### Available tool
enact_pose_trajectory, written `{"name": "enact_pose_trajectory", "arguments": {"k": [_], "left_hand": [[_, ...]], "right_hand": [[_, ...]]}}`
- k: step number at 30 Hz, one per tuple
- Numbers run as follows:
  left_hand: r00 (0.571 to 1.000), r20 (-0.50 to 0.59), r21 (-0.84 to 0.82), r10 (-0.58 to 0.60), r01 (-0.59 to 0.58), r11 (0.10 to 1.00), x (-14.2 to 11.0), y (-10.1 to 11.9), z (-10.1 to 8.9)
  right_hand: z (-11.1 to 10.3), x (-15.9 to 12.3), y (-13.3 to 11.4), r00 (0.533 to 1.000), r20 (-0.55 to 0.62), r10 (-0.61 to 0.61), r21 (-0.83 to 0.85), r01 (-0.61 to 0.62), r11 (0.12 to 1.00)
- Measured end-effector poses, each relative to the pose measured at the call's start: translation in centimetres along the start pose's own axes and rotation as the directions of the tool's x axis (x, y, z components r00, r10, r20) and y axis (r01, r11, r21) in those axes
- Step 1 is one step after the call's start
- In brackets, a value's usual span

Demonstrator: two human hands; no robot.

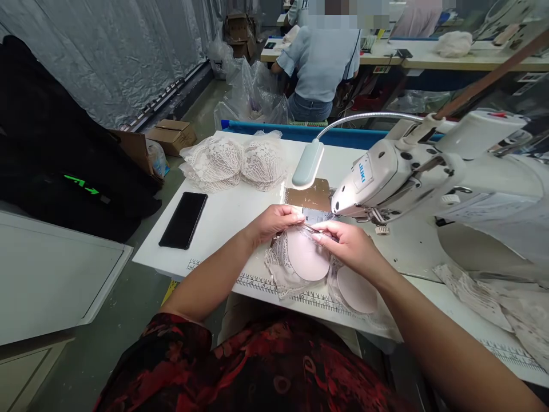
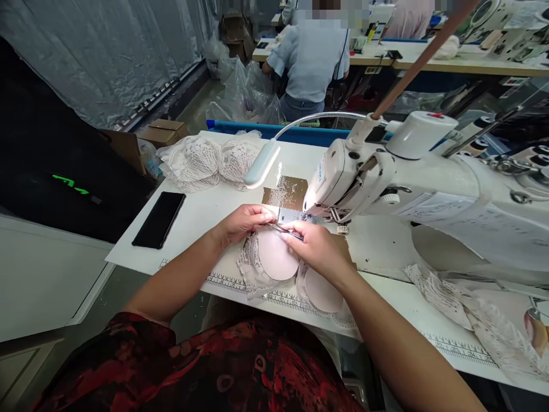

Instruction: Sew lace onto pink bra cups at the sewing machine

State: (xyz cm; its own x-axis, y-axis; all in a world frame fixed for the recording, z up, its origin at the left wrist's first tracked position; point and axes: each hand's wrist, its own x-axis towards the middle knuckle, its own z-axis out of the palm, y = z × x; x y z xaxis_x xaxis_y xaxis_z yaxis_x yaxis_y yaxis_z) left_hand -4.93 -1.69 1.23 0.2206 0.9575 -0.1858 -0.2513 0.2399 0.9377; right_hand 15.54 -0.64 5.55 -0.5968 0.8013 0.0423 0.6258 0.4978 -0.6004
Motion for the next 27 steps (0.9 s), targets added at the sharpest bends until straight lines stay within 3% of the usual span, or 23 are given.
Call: {"name": "enact_pose_trajectory", "arguments": {"k": [5, 9, 11, 14, 17, 19, 23, 27], "left_hand": [[0.999, 0.016, -0.045, 0.041, -0.04, 0.998, 0.0, 0.0, 0.1], [0.999, -0.03, -0.061, 0.033, -0.034, 0.998, -0.3, 0.9, -0.1], [0.995, -0.094, 0.006, 0.041, -0.04, 0.999, -0.7, 1.6, -0.6], [0.993, -0.112, 0.275, 0.04, -0.008, 0.961, -1.3, 2.2, -1.6], [0.996, 0.016, 0.557, -0.087, 0.064, 0.828, -2.0, 2.3, -1.9], [0.983, 0.103, 0.695, -0.15, 0.036, 0.718, -2.1, 2.1, -1.4], [0.975, 0.208, 0.867, -0.078, -0.147, 0.476, -0.9, 2.1, 0.8], [0.954, 0.291, 0.928, -0.07, -0.263, 0.265, 1.7, 2.9, 2.6]], "right_hand": [[1.8, 1.4, -1.3, 1.0, 0.013, -0.018, -0.01, 0.019, 1.0], [2.2, 0.8, -0.4, 0.999, -0.05, -0.016, -0.043, 0.013, 0.999], [1.6, -0.4, 1.0, 0.999, -0.054, -0.007, -0.105, 0.002, 0.994], [0.4, -2.6, 4.4, 0.991, -0.133, 0.009, -0.294, -0.048, 0.955], [-0.8, -4.5, 8.1, 0.978, -0.204, -0.043, -0.533, -0.074, 0.843], [-1.4, -5.4, 9.7, 0.968, -0.213, -0.129, -0.594, -0.024, 0.804], [-1.9, -5.4, 9.3, 0.94, -0.22, -0.263, -0.46, 0.138, 0.877], [-1.5, -3.5, 7.1, 0.949, 0.02, -0.314, -0.262, 0.308, 0.915]]}}
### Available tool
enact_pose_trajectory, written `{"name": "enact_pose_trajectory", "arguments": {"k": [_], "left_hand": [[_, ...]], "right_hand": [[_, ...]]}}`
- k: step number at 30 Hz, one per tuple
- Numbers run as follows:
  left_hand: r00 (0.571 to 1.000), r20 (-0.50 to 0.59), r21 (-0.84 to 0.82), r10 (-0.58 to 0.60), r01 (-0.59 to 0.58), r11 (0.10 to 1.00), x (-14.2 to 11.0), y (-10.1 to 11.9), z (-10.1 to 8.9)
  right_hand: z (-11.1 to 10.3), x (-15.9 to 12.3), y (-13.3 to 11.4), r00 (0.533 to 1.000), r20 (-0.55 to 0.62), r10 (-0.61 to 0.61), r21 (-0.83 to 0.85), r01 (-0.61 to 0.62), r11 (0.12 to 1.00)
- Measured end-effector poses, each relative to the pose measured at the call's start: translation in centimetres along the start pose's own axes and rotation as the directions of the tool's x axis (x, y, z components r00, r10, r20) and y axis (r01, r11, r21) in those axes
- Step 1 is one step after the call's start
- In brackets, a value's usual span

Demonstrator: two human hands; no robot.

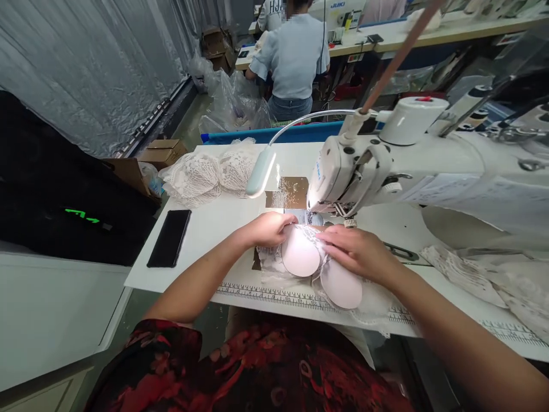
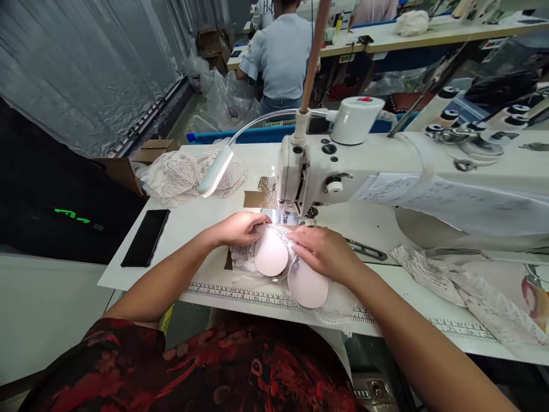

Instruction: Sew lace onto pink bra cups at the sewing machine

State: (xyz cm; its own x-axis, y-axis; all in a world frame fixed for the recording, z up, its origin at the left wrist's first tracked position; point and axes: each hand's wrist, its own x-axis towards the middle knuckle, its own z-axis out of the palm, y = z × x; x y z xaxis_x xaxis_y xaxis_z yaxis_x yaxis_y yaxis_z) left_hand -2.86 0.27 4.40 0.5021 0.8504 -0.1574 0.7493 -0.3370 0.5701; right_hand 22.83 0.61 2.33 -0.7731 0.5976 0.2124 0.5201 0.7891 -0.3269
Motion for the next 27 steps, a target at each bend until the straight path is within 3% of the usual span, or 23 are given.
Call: {"name": "enact_pose_trajectory", "arguments": {"k": [3, 6, 9, 12, 18, 23, 27], "left_hand": [[0.995, -0.1, 0.213, 0.016, 0.006, 0.977, 1.2, 0.8, -0.5], [0.974, -0.224, 0.284, 0.01, 0.056, 0.957, 0.8, 2.4, 0.1], [0.989, -0.137, 0.257, 0.05, -0.013, 0.966, -0.4, 4.2, 1.8], [0.997, -0.043, 0.33, 0.059, -0.042, 0.943, -1.3, 4.9, 3.3], [0.986, 0.064, 0.413, 0.154, -0.166, 0.895, -1.5, 3.7, 2.3], [0.972, 0.003, 0.353, 0.235, -0.221, 0.909, -0.6, 2.9, 2.5], [0.956, -0.076, 0.344, 0.283, -0.242, 0.907, -0.2, 2.1, 3.5]], "right_hand": [[0.6, 1.2, -0.6, 0.993, 0.114, 0.041, -0.015, -0.039, 0.999], [1.3, 1.2, -0.9, 0.988, 0.122, 0.095, -0.027, -0.092, 0.995], [1.9, 0.6, -1.2, 0.987, 0.109, 0.116, -0.035, -0.113, 0.993], [2.0, 0.1, -1.3, 0.987, 0.118, 0.112, -0.017, -0.11, 0.994], [1.6, -0.2, -0.8, 0.99, 0.095, 0.1, 0.03, -0.103, 0.994], [1.9, 0.1, -0.2, 0.992, -0.052, 0.113, -0.009, -0.114, 0.993], [2.7, 0.4, -0.2, 0.995, -0.04, 0.094, -0.155, -0.099, 0.983]]}}
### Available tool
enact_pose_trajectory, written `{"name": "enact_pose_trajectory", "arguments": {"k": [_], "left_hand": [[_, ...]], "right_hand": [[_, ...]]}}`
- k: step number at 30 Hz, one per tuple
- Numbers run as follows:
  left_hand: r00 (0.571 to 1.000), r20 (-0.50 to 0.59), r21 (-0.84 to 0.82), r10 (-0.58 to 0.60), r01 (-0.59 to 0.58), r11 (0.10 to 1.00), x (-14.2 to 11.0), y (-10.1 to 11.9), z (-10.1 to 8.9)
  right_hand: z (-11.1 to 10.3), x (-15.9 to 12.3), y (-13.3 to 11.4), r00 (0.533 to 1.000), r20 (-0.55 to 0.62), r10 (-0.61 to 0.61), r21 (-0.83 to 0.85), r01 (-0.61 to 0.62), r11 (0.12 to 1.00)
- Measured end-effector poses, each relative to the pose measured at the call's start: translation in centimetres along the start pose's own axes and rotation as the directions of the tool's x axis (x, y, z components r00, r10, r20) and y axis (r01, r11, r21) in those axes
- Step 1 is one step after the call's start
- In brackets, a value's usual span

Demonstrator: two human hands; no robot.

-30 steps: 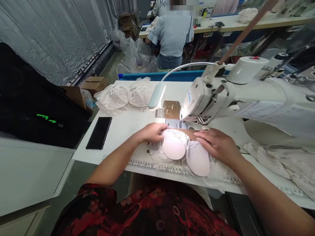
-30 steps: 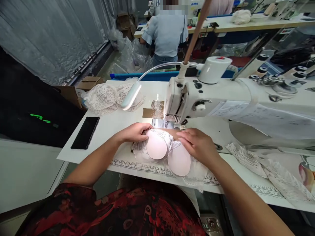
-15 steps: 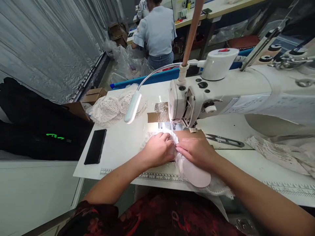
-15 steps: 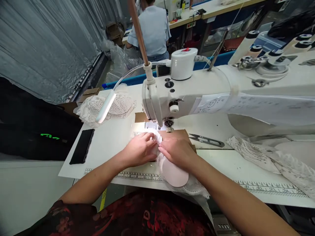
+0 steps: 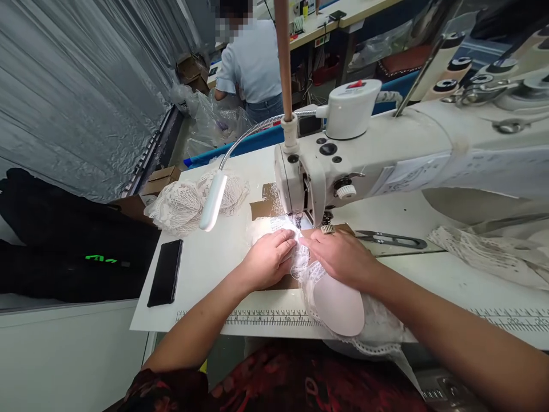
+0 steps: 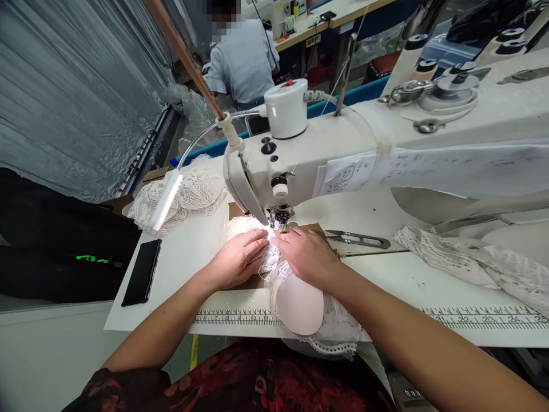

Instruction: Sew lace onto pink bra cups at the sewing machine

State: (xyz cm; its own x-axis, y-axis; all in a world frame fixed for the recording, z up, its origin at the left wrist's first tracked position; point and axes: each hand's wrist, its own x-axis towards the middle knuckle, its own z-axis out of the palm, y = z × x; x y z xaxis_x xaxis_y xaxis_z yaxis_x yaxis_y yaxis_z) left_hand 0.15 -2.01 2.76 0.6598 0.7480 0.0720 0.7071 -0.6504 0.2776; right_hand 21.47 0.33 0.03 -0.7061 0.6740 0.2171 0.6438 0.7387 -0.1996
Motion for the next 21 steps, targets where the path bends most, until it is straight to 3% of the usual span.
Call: {"name": "enact_pose_trajectory", "arguments": {"k": [8, 14, 17, 21], "left_hand": [[0.994, -0.048, 0.107, 0.1, -0.094, 0.99, 0.2, -2.0, 1.2], [0.986, -0.081, 0.082, 0.149, -0.142, 0.986, 0.8, -3.0, 1.5], [0.988, -0.054, 0.052, 0.147, -0.144, 0.988, 0.9, -3.0, 0.8], [0.992, 0.06, -0.055, 0.109, -0.106, 0.993, 1.0, -2.6, -1.4]], "right_hand": [[0.0, 0.6, -0.8, 0.995, 0.074, 0.067, -0.118, -0.058, 0.991], [-0.3, 1.0, -1.0, 0.99, 0.09, 0.107, -0.122, -0.095, 0.988], [-0.1, 0.8, -0.9, 0.993, 0.076, 0.093, -0.119, -0.083, 0.989], [0.2, 0.1, -0.7, 0.998, 0.042, -0.056, -0.021, 0.057, 0.998]]}}
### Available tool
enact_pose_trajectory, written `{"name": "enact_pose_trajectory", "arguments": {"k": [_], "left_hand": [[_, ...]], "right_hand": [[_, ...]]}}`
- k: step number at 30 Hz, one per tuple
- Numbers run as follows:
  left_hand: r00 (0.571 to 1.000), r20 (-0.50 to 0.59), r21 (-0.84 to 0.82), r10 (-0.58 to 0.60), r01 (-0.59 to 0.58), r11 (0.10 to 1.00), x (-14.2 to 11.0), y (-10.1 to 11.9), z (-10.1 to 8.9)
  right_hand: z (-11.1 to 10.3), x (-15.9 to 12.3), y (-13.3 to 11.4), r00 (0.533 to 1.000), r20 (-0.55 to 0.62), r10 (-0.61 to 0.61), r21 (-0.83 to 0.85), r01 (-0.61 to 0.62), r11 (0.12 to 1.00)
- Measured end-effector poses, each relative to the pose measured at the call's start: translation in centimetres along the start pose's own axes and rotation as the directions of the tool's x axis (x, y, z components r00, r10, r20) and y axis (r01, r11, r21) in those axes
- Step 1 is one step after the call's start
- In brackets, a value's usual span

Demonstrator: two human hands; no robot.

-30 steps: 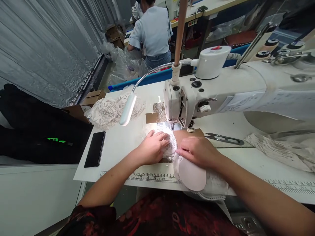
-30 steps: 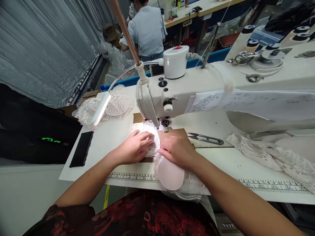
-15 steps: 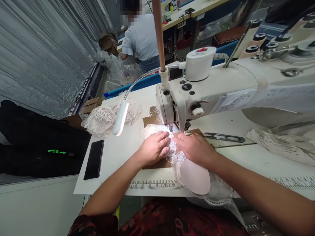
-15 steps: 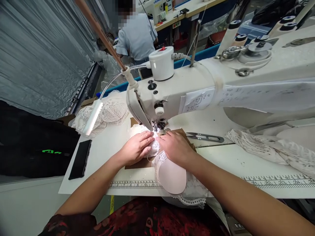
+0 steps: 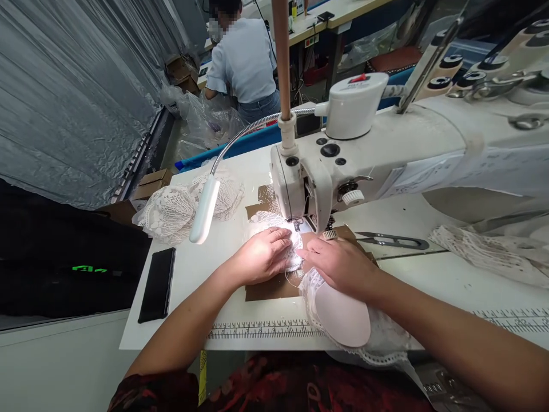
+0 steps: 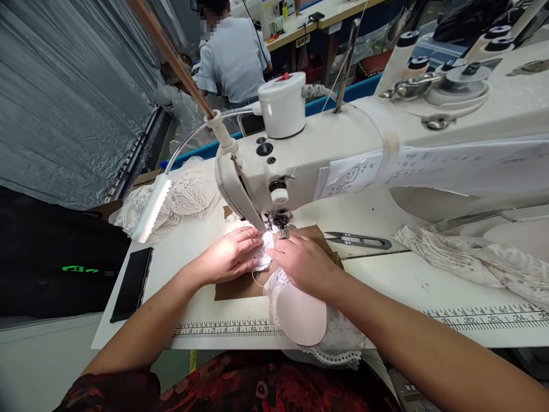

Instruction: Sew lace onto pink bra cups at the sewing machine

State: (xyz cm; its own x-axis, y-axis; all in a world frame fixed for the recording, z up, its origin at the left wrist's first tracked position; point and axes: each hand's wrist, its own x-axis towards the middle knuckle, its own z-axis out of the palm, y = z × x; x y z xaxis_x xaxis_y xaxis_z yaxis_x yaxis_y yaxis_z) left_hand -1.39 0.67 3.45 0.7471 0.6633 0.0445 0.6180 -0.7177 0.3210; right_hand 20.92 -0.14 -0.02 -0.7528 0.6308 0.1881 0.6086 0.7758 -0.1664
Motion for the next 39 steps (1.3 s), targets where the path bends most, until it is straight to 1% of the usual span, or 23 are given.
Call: {"name": "enact_pose_trajectory", "arguments": {"k": [3, 5, 7, 10, 12, 15, 18, 20, 23, 29, 33, 39], "left_hand": [[0.994, 0.111, -0.075, 0.005, 0.003, 0.997, 0.4, 0.2, -1.5], [0.991, 0.131, -0.056, 0.042, -0.035, 0.998, 0.9, 0.1, -1.7], [0.992, 0.118, 0.021, 0.055, -0.057, 0.998, 1.3, -0.2, -1.3], [0.996, 0.08, 0.158, 0.039, -0.052, 0.986, 1.5, -0.6, 0.2], [0.998, 0.039, 0.211, 0.044, -0.051, 0.976, 1.3, -0.8, 1.2], [0.996, -0.02, 0.232, 0.081, -0.074, 0.97, 0.7, -1.1, 2.2], [0.989, -0.057, 0.263, 0.134, -0.115, 0.958, 0.2, -1.4, 2.7], [0.987, -0.061, 0.287, 0.152, -0.128, 0.949, 0.1, -1.5, 2.8], [0.988, -0.058, 0.288, 0.144, -0.122, 0.95, 0.1, -1.5, 2.9], [0.991, -0.082, 0.224, 0.109, -0.088, 0.971, 0.0, -1.2, 2.9], [0.991, -0.085, 0.183, 0.107, -0.09, 0.979, 0.0, -1.4, 2.8], [0.993, -0.076, 0.162, 0.085, -0.072, 0.984, 0.2, -1.9, 2.8]], "right_hand": [[0.1, -0.3, 0.1, 0.997, 0.008, -0.08, 0.047, 0.08, 0.996], [0.1, -0.3, 0.1, 0.995, 0.019, -0.097, 0.064, 0.096, 0.993], [0.2, -0.3, 0.2, 0.994, 0.017, -0.109, 0.081, 0.107, 0.991], [0.4, -0.4, 0.5, 0.994, 0.009, -0.113, 0.095, 0.112, 0.989], [0.5, -0.5, 0.7, 0.994, -0.006, -0.111, 0.092, 0.111, 0.99], [0.4, -0.4, 0.9, 0.995, -0.081, -0.062, 0.077, 0.068, 0.995], [0.0, 0.1, 0.9, 0.991, -0.13, 0.035, 0.024, -0.032, 0.999], [-0.2, 0.4, 0.8, 0.991, -0.11, 0.072, -0.026, -0.075, 0.997], [-0.3, 0.6, 0.5, 0.993, -0.066, 0.098, -0.066, -0.102, 0.993], [-0.3, 0.7, 0.0, 0.989, -0.053, 0.135, -0.063, -0.138, 0.988], [-0.2, 0.9, 0.0, 0.985, -0.051, 0.162, -0.074, -0.166, 0.983], [-0.2, 1.2, 0.1, 0.968, 0.031, 0.25, -0.099, -0.246, 0.964]]}}
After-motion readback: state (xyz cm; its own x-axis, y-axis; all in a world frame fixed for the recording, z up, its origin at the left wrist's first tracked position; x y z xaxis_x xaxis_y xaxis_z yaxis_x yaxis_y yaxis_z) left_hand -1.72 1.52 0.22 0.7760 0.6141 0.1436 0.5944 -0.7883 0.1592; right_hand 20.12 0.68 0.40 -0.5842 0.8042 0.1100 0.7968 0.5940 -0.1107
